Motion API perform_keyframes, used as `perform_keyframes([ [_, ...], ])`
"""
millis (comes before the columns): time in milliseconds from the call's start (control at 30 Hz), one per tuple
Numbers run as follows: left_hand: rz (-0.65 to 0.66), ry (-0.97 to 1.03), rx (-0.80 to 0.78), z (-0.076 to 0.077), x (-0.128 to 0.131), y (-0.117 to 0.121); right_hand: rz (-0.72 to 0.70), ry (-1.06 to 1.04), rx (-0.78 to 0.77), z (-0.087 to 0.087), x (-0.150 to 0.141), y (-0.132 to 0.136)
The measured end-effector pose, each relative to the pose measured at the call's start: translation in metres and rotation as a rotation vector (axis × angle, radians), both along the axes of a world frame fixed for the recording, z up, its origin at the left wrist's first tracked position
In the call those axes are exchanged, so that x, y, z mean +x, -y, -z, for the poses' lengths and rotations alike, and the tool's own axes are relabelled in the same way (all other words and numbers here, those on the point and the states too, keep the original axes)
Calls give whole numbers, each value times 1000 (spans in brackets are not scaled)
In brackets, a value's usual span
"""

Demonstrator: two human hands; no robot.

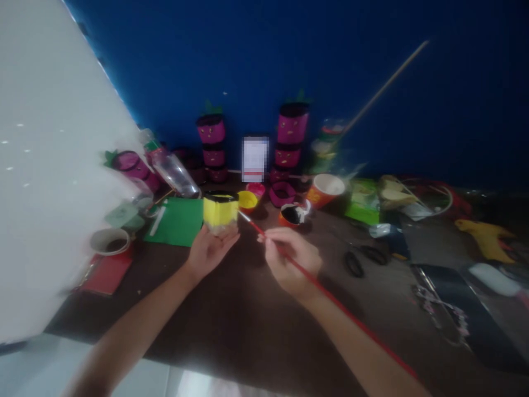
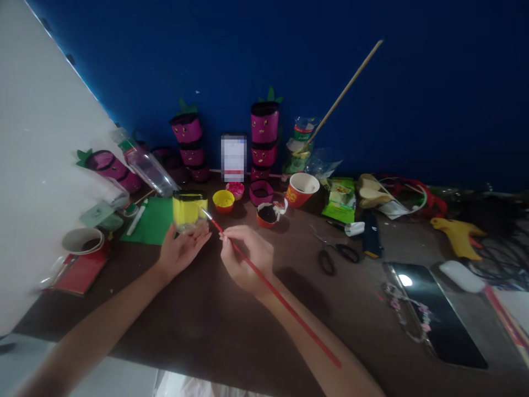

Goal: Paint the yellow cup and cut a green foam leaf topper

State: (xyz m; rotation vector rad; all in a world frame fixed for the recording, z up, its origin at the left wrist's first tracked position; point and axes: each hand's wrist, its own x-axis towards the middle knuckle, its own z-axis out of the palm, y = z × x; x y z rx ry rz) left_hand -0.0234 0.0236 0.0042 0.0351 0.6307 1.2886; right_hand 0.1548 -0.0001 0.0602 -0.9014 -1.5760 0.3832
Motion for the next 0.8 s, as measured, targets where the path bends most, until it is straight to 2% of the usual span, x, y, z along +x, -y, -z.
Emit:
perform_keyframes([
  [267, 25, -11, 41, 4, -1, 2, -18, 15, 7, 1, -1, -2],
  [467, 14, -29, 68, 4, -1, 2, -67, 97, -48, 2, 0, -1],
  [633, -38, 4, 8, 1, -2, -2, -135, 168, -68, 0, 2, -1],
  [800, -87, 5, -42, -3, -2, -3, -74, 55, -57, -1, 3, 3],
])
